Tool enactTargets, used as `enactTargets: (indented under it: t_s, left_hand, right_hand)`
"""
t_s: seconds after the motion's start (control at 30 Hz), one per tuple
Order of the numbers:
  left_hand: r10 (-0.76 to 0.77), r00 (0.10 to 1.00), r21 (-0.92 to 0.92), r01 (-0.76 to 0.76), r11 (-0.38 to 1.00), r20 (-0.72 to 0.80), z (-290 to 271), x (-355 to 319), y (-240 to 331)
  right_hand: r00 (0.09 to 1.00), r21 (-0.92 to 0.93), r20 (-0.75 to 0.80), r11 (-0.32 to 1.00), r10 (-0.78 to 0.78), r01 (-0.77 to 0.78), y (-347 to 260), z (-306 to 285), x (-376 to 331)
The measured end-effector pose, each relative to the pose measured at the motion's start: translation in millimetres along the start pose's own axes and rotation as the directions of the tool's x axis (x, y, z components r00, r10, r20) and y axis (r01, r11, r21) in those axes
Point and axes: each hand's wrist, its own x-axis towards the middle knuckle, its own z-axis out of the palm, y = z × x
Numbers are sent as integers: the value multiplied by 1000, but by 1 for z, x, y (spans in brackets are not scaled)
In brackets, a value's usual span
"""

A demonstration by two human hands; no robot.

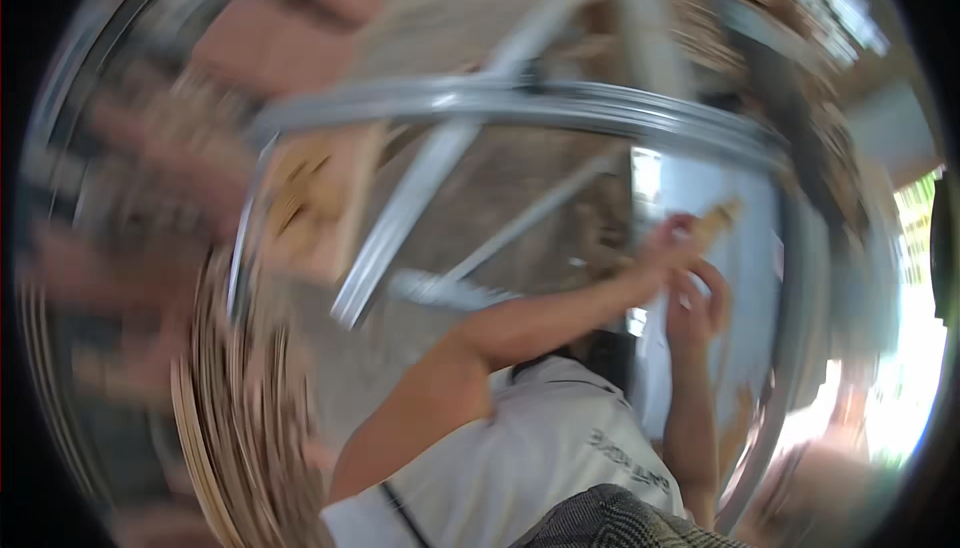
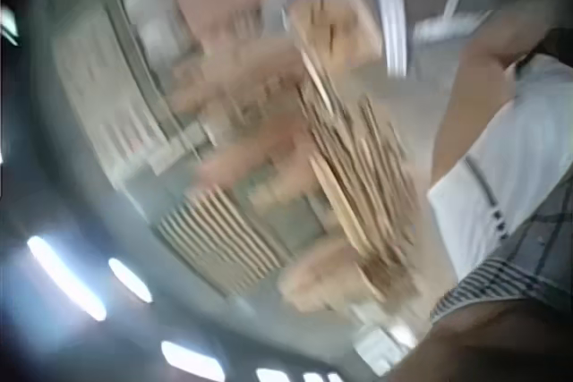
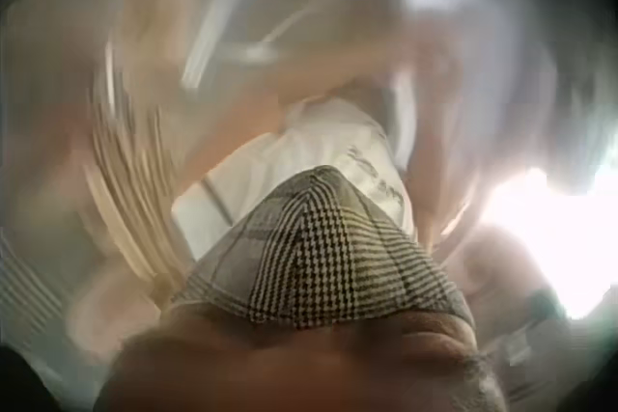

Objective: Using a sliding table saw to cut small wooden blocks.

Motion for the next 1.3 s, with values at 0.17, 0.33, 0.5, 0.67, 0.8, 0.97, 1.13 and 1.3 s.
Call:
enactTargets:
  t_s: [0.17, 0.33, 0.5, 0.67, 0.8, 0.97, 1.13, 1.3]
  left_hand:
    - [-123, 912, -371, -34, 928, -391, -98, -100, 70]
    - [337, 356, 384, 66, 921, -872, -235, -157, 172]
    - [676, 370, 771, 282, 572, -637, -339, -201, 282]
    - [632, 565, 847, 373, 378, -531, -342, -119, 247]
    - [410, 785, 818, 202, 539, -465, -281, -68, 110]
    - [96, 992, 808, 8, 589, -79, -134, -46, 5]
    - [-25, 949, 871, -278, 406, 315, -37, 17, -65]
    - [-30, 873, 872, -483, 77, 486, -28, 50, -110]
  right_hand:
    - [973, 125, 226, 990, 40, -70, -41, 15, -56]
    - [863, -64, 314, 916, 396, -397, 23, -48, -105]
    - [842, -301, 263, 869, 472, -393, 54, -89, -80]
    - [653, -543, -139, 494, 744, -679, 197, -200, -106]
    - [691, -634, -359, 379, 627, -674, 259, -300, -164]
    - [283, -594, -190, 120, 940, -796, 273, -291, -151]
    - [377, -675, -67, 237, 924, -699, 294, -316, -171]
    - [467, -640, -79, 315, 880, -701, 290, -319, -175]
